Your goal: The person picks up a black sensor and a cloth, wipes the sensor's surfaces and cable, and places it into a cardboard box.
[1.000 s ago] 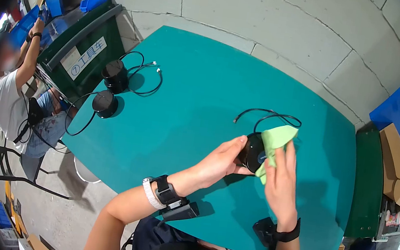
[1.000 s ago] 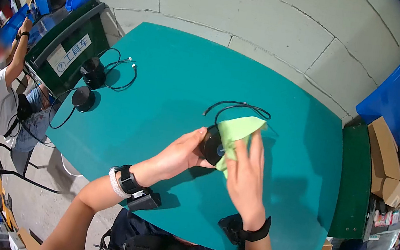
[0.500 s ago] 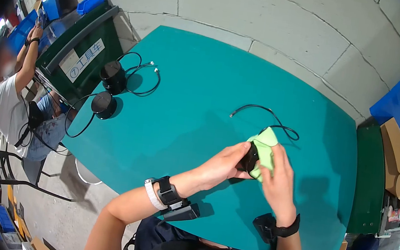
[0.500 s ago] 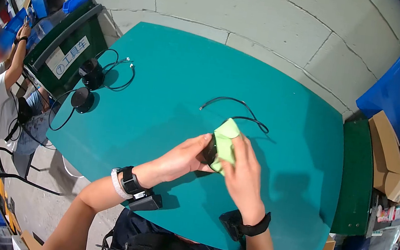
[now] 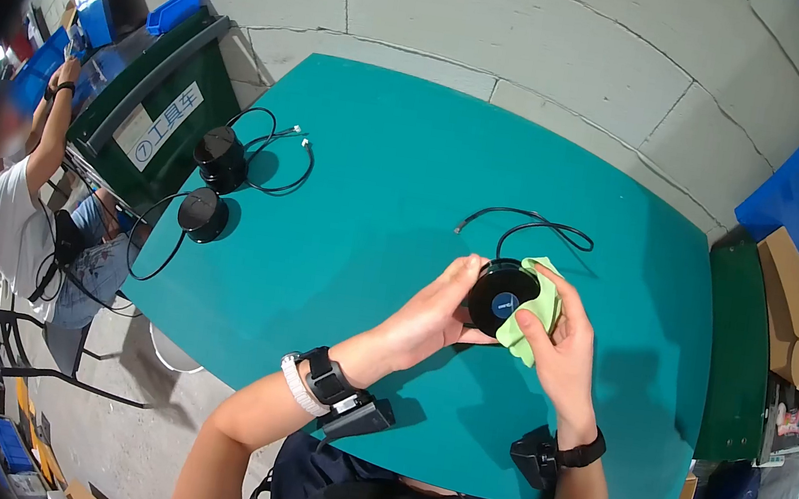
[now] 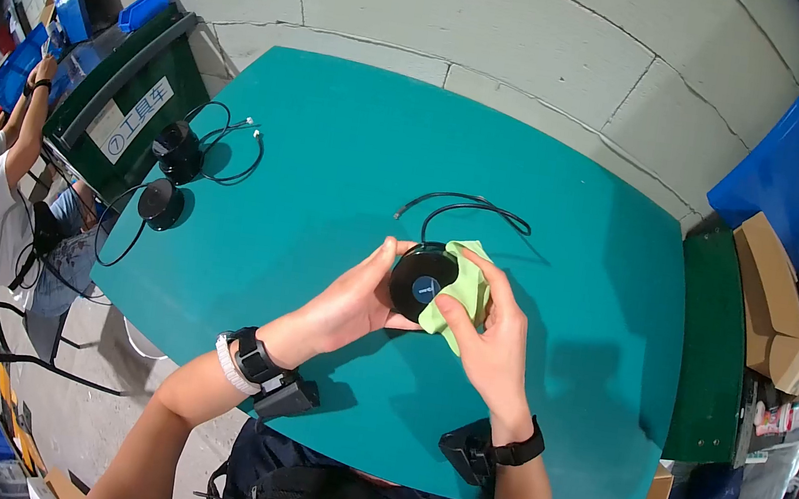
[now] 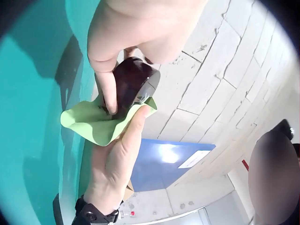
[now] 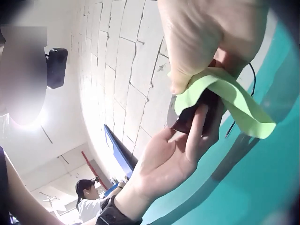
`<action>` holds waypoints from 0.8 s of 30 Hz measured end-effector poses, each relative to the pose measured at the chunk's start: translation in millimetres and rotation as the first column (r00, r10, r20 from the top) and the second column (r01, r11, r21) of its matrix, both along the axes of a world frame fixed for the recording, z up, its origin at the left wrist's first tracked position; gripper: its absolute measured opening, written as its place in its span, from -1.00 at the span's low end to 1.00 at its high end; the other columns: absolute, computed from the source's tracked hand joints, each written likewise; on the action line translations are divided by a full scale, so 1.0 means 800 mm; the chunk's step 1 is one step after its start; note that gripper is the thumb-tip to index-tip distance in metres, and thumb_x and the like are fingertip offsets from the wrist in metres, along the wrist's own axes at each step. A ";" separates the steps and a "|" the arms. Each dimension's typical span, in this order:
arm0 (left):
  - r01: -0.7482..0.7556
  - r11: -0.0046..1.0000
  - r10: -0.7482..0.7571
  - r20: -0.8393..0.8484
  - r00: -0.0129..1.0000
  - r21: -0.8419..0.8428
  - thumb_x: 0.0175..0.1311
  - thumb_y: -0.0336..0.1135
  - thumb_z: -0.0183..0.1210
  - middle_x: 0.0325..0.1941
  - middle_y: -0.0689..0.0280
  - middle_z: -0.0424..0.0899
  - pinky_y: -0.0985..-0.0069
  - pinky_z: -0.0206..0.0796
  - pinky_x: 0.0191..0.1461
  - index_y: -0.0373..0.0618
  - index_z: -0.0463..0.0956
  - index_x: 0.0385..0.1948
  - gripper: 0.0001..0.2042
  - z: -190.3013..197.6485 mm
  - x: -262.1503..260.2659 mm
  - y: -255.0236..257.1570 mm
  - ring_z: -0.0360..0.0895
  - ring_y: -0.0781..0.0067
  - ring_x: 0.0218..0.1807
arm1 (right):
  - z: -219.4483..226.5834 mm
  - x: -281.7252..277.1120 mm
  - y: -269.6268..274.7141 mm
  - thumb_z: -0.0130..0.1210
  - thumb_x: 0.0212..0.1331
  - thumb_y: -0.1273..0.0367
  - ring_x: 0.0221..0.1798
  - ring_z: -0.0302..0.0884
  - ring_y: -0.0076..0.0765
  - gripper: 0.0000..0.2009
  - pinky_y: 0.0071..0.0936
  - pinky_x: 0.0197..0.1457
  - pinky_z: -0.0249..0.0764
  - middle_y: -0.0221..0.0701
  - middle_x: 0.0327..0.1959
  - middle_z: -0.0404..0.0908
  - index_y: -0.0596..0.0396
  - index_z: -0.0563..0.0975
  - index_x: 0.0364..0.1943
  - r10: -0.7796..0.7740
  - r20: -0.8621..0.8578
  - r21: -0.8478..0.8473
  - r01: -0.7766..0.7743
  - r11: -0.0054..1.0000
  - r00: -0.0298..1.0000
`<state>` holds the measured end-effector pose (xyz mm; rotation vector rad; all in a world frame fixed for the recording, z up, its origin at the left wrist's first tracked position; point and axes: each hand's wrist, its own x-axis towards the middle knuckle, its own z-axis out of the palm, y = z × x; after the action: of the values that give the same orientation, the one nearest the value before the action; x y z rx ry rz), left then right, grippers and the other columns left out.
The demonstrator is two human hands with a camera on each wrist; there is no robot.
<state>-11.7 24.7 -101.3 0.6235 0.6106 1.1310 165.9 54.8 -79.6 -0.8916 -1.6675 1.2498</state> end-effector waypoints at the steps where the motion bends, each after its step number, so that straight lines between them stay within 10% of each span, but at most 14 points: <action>1: -0.029 0.999 0.030 -0.074 0.997 0.023 0.47 -0.04 -0.25 0.20 0.18 0.35 0.22 0.39 0.20 -0.05 0.11 0.24 -0.57 0.004 0.003 -0.003 0.40 0.32 0.20 | -0.001 0.001 0.001 0.18 0.10 0.53 0.06 0.46 -0.44 -0.54 -0.51 0.10 0.42 -0.28 0.07 0.49 0.20 0.38 0.14 0.000 0.000 0.000 0.000 1.000 1.000; 10: -0.014 0.997 0.017 -0.027 1.000 0.080 0.44 -0.08 -0.13 0.18 0.24 0.33 0.32 0.41 0.17 -0.01 0.04 0.31 -0.52 0.003 0.003 -0.002 0.35 0.38 0.23 | -0.008 -0.007 -0.012 -0.30 0.45 0.25 0.04 0.44 -0.43 -0.60 -0.51 0.09 0.35 -0.26 0.03 0.50 0.24 0.32 0.19 -0.042 0.003 0.059 0.042 0.997 0.999; 16: -0.045 0.998 0.051 -0.125 0.991 0.046 0.36 0.09 -0.06 0.17 0.13 0.32 0.29 0.39 0.18 -0.20 0.12 0.20 -0.42 -0.001 -0.004 0.001 0.38 0.37 0.19 | 0.009 0.007 -0.016 -0.32 0.44 0.24 -0.25 0.49 -0.41 -0.57 -0.45 -0.13 0.39 -0.26 -0.26 0.59 0.27 0.28 0.21 0.078 0.321 -0.009 -0.079 0.997 0.944; 24: 0.072 0.996 -0.075 0.046 0.996 0.054 0.36 -0.04 -0.05 0.17 0.14 0.31 0.28 0.40 0.14 -0.17 0.03 0.28 -0.42 -0.008 0.000 -0.001 0.41 0.31 0.15 | 0.000 0.000 -0.019 -0.31 0.43 0.22 -0.21 0.53 -0.29 -0.56 -0.40 -0.14 0.39 -0.19 -0.20 0.58 0.27 0.28 0.21 0.068 0.178 0.121 -0.090 0.989 0.982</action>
<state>-11.6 23.6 -107.9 0.6568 0.5144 1.0928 165.7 39.9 -79.4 -0.8834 -1.9157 1.1287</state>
